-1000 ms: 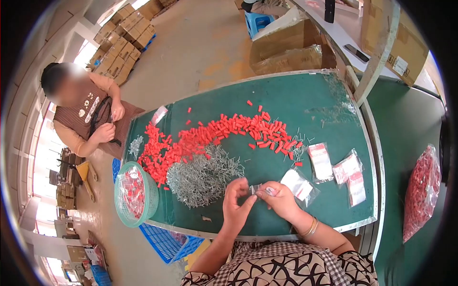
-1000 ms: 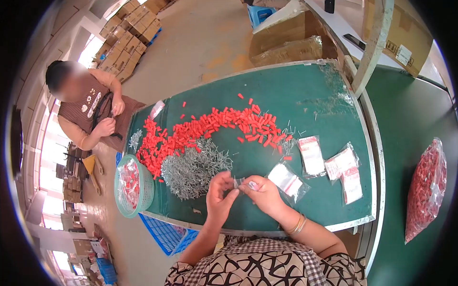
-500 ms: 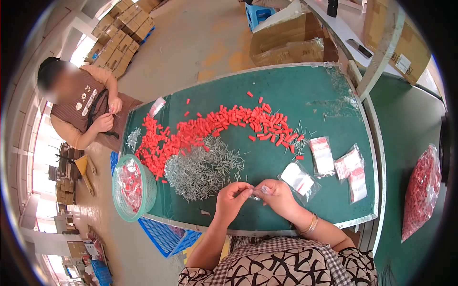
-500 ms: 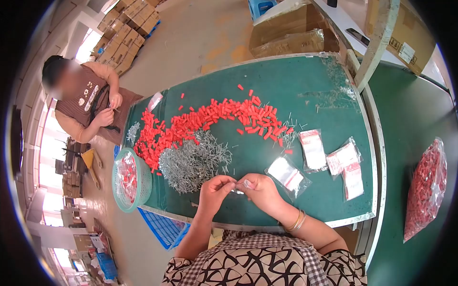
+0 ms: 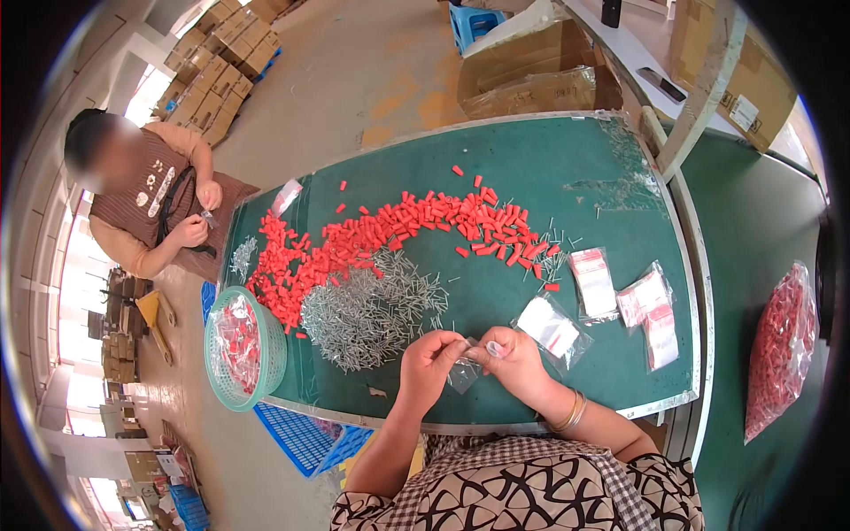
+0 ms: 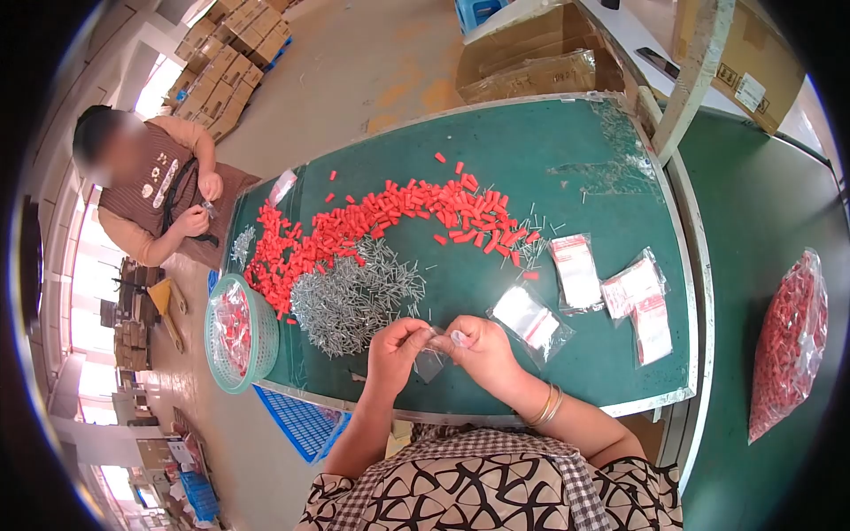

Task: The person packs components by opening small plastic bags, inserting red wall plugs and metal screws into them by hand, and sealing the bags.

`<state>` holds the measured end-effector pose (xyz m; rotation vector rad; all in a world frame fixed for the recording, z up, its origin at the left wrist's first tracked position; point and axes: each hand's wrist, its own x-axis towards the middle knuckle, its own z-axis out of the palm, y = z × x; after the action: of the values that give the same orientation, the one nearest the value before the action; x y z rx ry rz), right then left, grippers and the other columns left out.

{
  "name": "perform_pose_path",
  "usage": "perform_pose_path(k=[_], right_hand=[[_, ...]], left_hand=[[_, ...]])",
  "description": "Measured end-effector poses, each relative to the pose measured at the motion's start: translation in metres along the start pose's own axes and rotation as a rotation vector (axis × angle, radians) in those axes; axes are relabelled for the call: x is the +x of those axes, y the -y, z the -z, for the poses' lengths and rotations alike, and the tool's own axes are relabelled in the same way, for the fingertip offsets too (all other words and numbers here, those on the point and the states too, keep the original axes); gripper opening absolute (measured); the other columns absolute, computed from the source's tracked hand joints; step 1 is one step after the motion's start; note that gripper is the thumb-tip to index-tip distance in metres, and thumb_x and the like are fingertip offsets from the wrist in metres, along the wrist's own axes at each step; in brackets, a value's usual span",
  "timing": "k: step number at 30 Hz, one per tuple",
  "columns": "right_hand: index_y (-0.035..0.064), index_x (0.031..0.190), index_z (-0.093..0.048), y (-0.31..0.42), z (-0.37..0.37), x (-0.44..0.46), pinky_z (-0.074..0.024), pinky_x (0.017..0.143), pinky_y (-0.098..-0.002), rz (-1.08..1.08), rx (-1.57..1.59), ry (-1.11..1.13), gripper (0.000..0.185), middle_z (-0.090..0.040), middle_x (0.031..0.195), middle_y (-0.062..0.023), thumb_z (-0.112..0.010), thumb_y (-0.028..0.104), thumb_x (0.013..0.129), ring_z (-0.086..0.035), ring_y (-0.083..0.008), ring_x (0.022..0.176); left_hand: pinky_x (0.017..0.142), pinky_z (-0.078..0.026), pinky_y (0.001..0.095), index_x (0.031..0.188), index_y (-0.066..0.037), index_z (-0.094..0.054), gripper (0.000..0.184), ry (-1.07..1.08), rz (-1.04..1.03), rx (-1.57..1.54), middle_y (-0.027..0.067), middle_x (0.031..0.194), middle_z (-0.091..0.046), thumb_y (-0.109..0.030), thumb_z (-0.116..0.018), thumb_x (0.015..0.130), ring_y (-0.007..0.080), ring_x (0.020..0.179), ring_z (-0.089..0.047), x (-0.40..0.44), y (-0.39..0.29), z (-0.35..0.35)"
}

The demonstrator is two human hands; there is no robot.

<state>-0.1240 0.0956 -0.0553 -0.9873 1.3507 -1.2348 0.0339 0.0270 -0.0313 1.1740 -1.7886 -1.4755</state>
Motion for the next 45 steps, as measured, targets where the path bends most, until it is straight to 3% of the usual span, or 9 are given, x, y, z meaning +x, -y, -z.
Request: perform_pose_path(k=[5,11,18,21,24,29,35,38,45], right_hand=[[0.0009,0.092,-0.067,0.001,0.005,0.005,-0.0486,0.055,-0.0240,-0.019,0.223,0.102,0.017,-0.065,0.083,-0.0052,-0.062,0.017,0.094,-0.059,-0.0104,0.060],[-0.0005,0.095,-0.069,-0.001,0.009,0.007,-0.0494,0.055,-0.0242,-0.182,0.382,0.152,0.017,-0.067,0.088,-0.0027,-0.060,0.014,0.093,-0.058,-0.0096,0.061],[0.0007,0.086,-0.071,0.009,0.011,0.007,-0.0475,0.053,-0.0236,-0.141,0.196,0.082,0.009,-0.064,0.079,-0.0016,-0.069,0.010,0.085,-0.058,-0.0086,0.061],[0.0013,0.081,-0.071,0.009,0.007,0.005,-0.0458,0.053,-0.0252,-0.012,0.047,-0.061,0.004,-0.061,0.075,-0.0039,-0.072,0.005,0.080,-0.057,-0.0116,0.059],[0.0035,0.080,-0.072,0.002,0.004,0.005,-0.0486,0.057,-0.0312,0.172,-0.121,-0.200,0.006,-0.061,0.071,-0.0069,-0.074,0.007,0.076,-0.060,-0.0195,0.063],[0.0035,0.080,-0.071,0.004,0.000,0.002,-0.0503,0.063,-0.0330,0.299,-0.234,-0.268,0.005,-0.063,0.075,-0.0083,-0.073,0.004,0.076,-0.064,-0.0232,0.072],[0.0043,0.078,-0.070,0.004,-0.002,0.004,-0.0506,0.064,-0.0339,0.184,-0.112,-0.226,0.003,-0.064,0.075,-0.0083,-0.071,0.003,0.076,-0.064,-0.0249,0.073],[0.0036,0.073,-0.067,0.006,0.000,0.002,-0.0499,0.061,-0.0349,0.236,-0.179,-0.216,0.006,-0.063,0.074,-0.0085,-0.072,0.004,0.074,-0.063,-0.0264,0.069],[0.0055,0.068,-0.058,-0.002,-0.003,0.002,-0.0489,0.056,-0.0359,0.404,-0.330,-0.363,0.018,-0.058,0.070,-0.0081,-0.076,0.003,0.068,-0.060,-0.0293,0.061]], left_hand=[[0.061,-0.043,0.0211,0.090,0.001,-0.065,0.008,-0.032,-0.033,0.091,-0.0002,0.075,-0.062,-0.007,-0.063,0.090,0.0055,0.069,-0.055,0.005,-0.006,0.009],[0.058,-0.041,0.0244,0.089,-0.001,-0.067,0.007,0.045,-0.135,0.256,0.0006,0.074,-0.058,-0.008,-0.066,0.088,0.0090,0.065,-0.052,0.014,-0.017,0.018],[0.065,-0.045,0.0260,0.087,-0.002,-0.067,0.007,0.045,-0.152,0.242,0.0046,0.080,-0.060,-0.008,-0.069,0.084,0.0137,0.072,-0.057,0.020,-0.014,0.017],[0.070,-0.047,0.0270,0.086,-0.003,-0.067,0.010,-0.290,-0.497,0.454,0.0071,0.088,-0.062,-0.007,-0.073,0.079,0.0172,0.080,-0.060,0.019,-0.010,0.006],[0.071,-0.049,0.0283,0.087,-0.002,-0.067,0.015,-0.246,-0.534,0.523,0.0089,0.096,-0.063,-0.004,-0.075,0.075,0.0204,0.085,-0.060,0.003,-0.011,-0.007],[0.063,-0.045,0.0225,0.087,0.000,-0.065,0.008,-0.214,-0.161,0.166,0.0023,0.075,-0.060,0.002,-0.070,0.081,0.0085,0.066,-0.055,-0.002,0.000,-0.025],[0.060,-0.044,0.0236,0.080,0.000,-0.061,0.008,-0.223,-0.219,0.203,0.0024,0.075,-0.060,0.006,-0.066,0.079,0.0090,0.064,-0.054,0.001,-0.003,-0.022],[0.059,-0.046,0.0265,0.078,0.000,-0.059,0.009,-0.206,-0.228,0.255,0.0060,0.073,-0.059,0.005,-0.067,0.076,0.0137,0.065,-0.058,0.001,-0.003,-0.022],[0.059,-0.044,0.0240,0.076,0.000,-0.058,0.010,-0.275,-0.195,0.311,0.0018,0.070,-0.058,0.004,-0.067,0.075,0.0094,0.065,-0.055,0.005,0.005,-0.035]])
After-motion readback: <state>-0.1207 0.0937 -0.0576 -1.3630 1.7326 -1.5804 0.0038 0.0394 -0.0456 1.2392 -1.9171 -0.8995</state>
